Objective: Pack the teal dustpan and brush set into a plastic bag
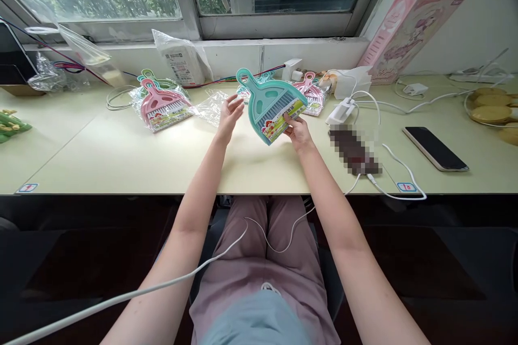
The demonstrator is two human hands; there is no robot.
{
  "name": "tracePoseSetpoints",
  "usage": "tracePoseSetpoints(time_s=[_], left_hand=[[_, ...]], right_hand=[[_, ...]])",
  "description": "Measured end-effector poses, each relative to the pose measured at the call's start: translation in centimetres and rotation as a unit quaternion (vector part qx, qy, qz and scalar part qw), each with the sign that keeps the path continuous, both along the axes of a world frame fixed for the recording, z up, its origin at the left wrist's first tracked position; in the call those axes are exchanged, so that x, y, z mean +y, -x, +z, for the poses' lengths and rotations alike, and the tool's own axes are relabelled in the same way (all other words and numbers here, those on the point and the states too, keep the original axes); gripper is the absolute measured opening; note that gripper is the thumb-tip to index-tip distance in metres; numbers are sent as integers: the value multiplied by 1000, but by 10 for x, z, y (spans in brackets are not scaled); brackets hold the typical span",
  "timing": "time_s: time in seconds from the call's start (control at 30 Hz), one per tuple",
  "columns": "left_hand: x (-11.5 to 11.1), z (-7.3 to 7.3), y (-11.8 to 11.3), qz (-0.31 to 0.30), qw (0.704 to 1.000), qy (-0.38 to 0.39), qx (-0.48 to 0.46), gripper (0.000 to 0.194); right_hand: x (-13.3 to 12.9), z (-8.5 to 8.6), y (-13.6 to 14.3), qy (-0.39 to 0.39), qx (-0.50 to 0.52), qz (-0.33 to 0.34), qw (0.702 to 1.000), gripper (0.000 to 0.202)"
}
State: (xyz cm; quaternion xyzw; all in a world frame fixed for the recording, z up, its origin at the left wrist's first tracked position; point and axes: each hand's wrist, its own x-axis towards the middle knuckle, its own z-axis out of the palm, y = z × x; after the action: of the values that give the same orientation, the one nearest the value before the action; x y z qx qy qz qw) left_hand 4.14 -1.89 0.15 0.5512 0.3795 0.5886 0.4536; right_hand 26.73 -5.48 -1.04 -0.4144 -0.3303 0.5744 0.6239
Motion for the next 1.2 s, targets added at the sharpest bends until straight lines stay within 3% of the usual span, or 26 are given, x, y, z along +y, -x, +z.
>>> tracePoseSetpoints(time_s=[0.07,0.13,0.2,0.3,0.4,0.5,0.63,0.7,0.8,0.87,0.97,1.07,1.13,1.2], left_hand=[[8,-9,10,122,989,-23,81,56],[14,-19,19,205,963,-19,172,51],[19,-28,26,231,943,-2,240,38],[21,-34,30,220,934,-14,282,18],[14,-23,26,214,938,-76,262,20],[-4,-2,16,229,942,-128,209,25],[-30,21,4,291,940,-128,128,32],[-33,23,6,334,927,-112,132,33],[-21,17,22,369,909,-59,187,33],[-8,10,37,355,903,25,242,32],[5,0,44,349,866,118,337,28],[2,-9,24,327,854,29,405,42],[-4,-15,3,230,871,-43,431,54],[-8,-20,-12,77,881,-79,459,54]], right_hand=[[-2,2,-1,-8,7,5,1000,23],[-3,3,-1,-13,12,10,1000,23],[-3,3,-2,-11,14,9,1000,22],[-3,3,-1,0,13,0,1000,22],[-2,3,-3,3,22,-10,1000,24],[-1,2,-7,-11,46,-21,999,24],[-2,4,-12,-28,73,-38,996,24],[-2,6,-13,-28,67,-44,996,25],[-2,6,-14,-24,61,-50,997,26],[-1,5,-13,-14,66,-53,996,25],[1,3,-12,3,68,-52,996,23],[2,0,-10,10,65,-49,997,21],[3,-1,-10,11,67,-49,996,21],[3,-2,-11,17,72,-54,996,22]])
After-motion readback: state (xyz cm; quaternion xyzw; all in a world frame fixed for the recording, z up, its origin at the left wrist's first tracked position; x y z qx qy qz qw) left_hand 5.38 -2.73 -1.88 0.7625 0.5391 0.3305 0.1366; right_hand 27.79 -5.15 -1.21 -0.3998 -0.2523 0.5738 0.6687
